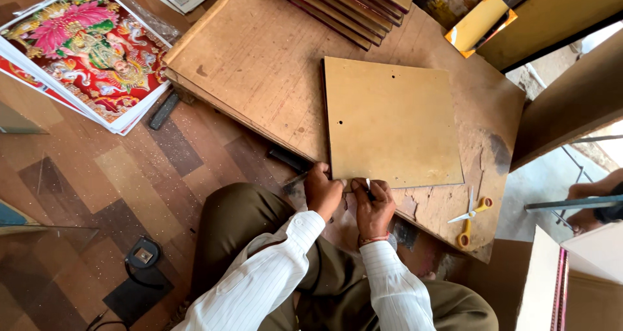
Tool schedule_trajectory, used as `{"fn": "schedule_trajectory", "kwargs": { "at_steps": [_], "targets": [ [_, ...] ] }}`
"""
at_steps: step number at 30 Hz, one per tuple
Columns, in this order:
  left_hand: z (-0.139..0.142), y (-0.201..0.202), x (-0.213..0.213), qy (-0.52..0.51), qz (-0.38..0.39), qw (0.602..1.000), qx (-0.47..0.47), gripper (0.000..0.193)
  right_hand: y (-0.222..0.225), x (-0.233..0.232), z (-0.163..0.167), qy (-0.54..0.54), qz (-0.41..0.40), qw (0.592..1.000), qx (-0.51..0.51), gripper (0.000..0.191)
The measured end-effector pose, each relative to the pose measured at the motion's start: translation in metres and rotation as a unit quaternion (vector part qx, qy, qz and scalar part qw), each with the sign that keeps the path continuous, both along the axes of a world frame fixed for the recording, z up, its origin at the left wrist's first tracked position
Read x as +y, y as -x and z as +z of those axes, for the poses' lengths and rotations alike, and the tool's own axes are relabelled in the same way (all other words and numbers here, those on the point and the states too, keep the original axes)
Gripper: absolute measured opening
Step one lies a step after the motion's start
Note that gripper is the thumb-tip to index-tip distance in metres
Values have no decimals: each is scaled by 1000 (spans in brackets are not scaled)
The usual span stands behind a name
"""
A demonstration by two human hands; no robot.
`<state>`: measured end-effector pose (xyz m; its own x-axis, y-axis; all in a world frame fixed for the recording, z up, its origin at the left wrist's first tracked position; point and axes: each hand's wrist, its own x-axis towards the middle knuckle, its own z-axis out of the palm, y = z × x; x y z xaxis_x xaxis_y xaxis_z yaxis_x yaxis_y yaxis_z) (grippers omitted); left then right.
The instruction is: The person sits on the floor at a low workbench and uses a hand tool to work repeatedly along the edges of a square board, repositioning it to reach each side. Near the end they pick up scissors and trim along the board's edge, with stacks of boards and framed prints around the bench.
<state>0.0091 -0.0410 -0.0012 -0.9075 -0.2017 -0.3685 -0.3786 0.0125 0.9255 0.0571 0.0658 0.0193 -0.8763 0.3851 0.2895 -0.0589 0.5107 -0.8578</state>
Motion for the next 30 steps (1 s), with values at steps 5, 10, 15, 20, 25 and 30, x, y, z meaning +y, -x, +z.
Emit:
{"fn": "schedule_trajectory", "kwargs": {
  "at_steps": [5,10,15,20,25,30],
  "targets": [
    [9,-2,-3,-10,5,1000,9,33,-4,-3,5,-38,-20,999,-6,12],
    [14,-2,-5,-25,-3,1000,-9,34,-5,-2,0,34,-5,999,-6,9],
    [16,-2,-6,-30,-4,999,-19,36,2,12,0,147,23,985,-82,9],
    [16,-2,-6,-33,-2,999,-17,38,7,22,3,146,57,981,-112,8],
    [17,-2,-5,-42,-3,999,-22,38,11,26,10,151,53,974,-161,8],
    [18,-1,-6,-30,-10,999,-30,36,12,20,19,114,64,980,-149,9]
  ]
}}
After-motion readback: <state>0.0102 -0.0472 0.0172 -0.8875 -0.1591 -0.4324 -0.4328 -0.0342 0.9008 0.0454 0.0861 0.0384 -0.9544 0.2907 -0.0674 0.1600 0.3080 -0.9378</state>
